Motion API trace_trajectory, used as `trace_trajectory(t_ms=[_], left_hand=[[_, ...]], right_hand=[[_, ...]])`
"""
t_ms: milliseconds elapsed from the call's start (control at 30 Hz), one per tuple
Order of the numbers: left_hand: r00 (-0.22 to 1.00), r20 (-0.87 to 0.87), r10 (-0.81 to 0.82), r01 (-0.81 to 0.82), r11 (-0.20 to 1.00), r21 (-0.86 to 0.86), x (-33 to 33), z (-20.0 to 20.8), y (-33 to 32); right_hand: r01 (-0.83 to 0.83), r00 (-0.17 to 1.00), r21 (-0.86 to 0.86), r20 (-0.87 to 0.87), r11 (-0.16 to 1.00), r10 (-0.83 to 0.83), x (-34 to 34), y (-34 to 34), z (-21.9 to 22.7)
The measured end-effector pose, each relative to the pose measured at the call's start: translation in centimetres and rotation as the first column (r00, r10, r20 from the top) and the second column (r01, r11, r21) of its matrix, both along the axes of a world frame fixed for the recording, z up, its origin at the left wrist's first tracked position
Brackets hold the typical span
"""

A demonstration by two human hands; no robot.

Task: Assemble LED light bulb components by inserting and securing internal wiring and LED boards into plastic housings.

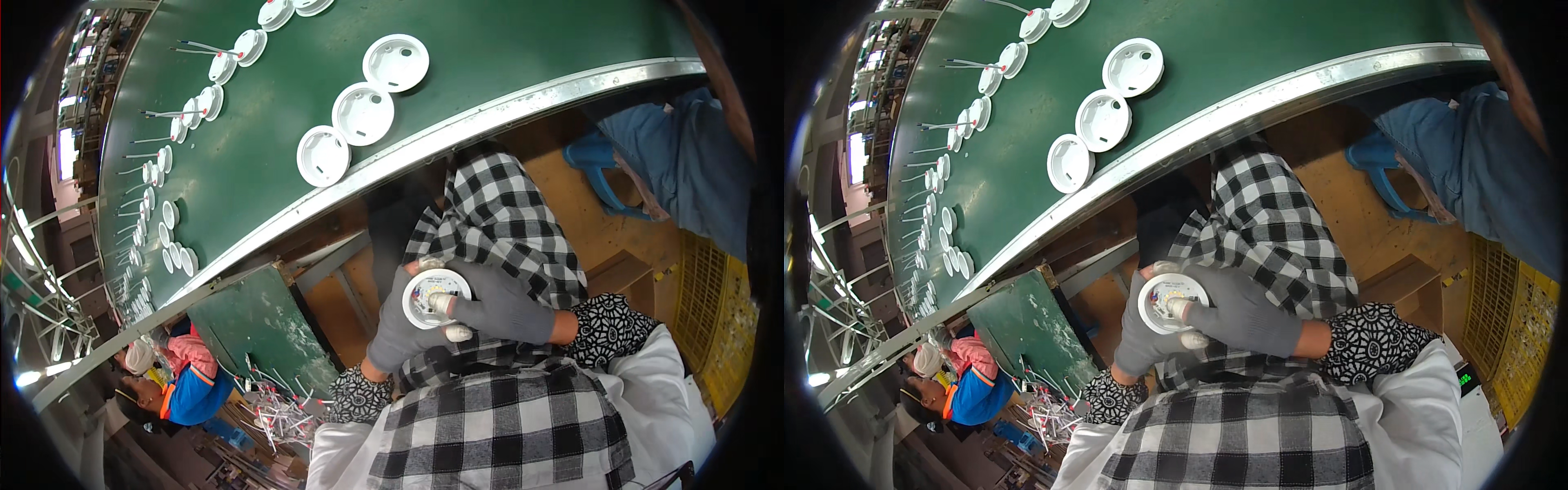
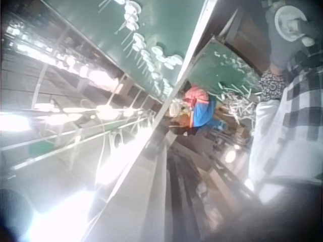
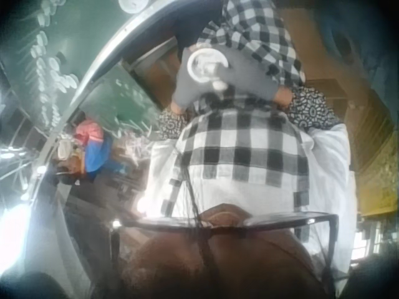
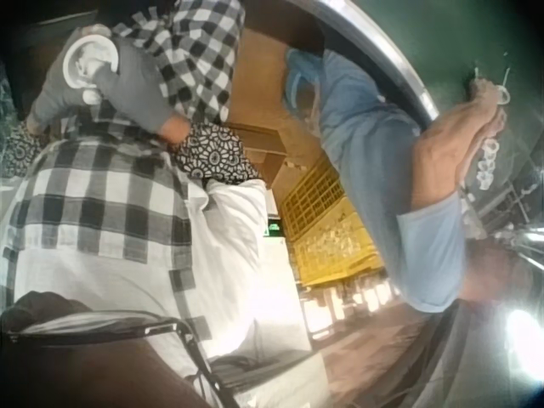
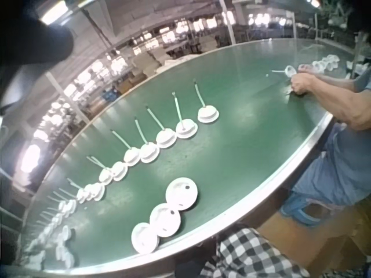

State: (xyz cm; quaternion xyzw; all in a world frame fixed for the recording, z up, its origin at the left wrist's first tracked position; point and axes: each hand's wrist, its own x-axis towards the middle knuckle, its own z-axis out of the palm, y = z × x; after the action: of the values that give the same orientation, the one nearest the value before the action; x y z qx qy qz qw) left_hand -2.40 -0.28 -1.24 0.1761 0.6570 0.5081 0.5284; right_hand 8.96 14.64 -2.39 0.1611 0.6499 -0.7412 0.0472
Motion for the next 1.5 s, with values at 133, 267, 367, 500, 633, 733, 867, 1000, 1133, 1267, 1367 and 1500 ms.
trace_trajectory(t_ms=[133,267,367,500,633,733,867,1000,1133,1267,1367,1500], left_hand=[[0.999,0.034,0.023,-0.023,1.000,0.008,0.1,0.1,0.2],[1.000,0.019,0.020,-0.020,1.000,-0.005,0.3,0.3,0.2],[0.999,0.032,0.023,-0.022,0.999,-0.023,0.4,0.3,0.1],[0.994,-0.099,-0.054,0.053,0.999,-0.007,0.3,-0.7,-0.3],[0.976,-0.202,-0.079,0.087,0.996,0.034,0.9,-0.1,0.6],[0.980,-0.189,-0.063,0.061,0.998,-0.017,1.1,-0.2,0.6],[0.972,-0.181,-0.149,0.146,0.989,-0.028,0.4,-0.5,-0.5],[0.953,-0.279,-0.117,0.110,0.993,-0.040,0.7,-0.6,-0.8],[0.912,-0.385,-0.140,0.127,0.990,-0.057,1.1,-0.3,-0.7],[0.935,-0.346,-0.073,0.044,0.995,-0.091,1.3,-1.1,-0.6],[0.939,-0.337,-0.061,0.033,0.995,-0.089,1.3,-0.6,0.3],[0.909,-0.407,-0.093,0.066,0.995,-0.079,0.5,0.0,0.6]], right_hand=[[-0.014,0.999,0.012,0.038,1.000,0.013,0.0,0.1,0.2],[0.018,0.999,-0.037,0.035,0.999,-0.017,0.0,-0.1,0.1],[0.028,0.999,-0.008,0.027,1.000,-0.028,-0.1,-0.1,0.3],[0.042,0.999,-0.007,0.016,0.999,-0.042,-0.1,-0.2,-0.2],[0.038,0.996,-0.001,0.075,0.999,-0.038,-0.5,0.4,1.0],[0.043,0.997,-0.023,0.057,0.999,-0.042,-0.7,0.5,0.7],[-0.022,1.000,-0.012,0.006,1.000,0.022,-0.6,0.8,0.2],[0.049,0.993,-0.009,-0.107,0.999,-0.050,-0.3,0.3,0.0],[0.009,0.999,0.069,0.031,0.998,-0.011,0.1,-0.3,-0.5],[0.010,0.998,0.093,0.064,0.996,-0.016,0.2,-0.2,-0.6],[0.033,0.997,0.087,0.061,0.996,-0.038,-0.2,0.2,-0.7],[0.001,0.999,-0.013,0.034,1.000,-0.001,-0.9,1.3,0.7]])
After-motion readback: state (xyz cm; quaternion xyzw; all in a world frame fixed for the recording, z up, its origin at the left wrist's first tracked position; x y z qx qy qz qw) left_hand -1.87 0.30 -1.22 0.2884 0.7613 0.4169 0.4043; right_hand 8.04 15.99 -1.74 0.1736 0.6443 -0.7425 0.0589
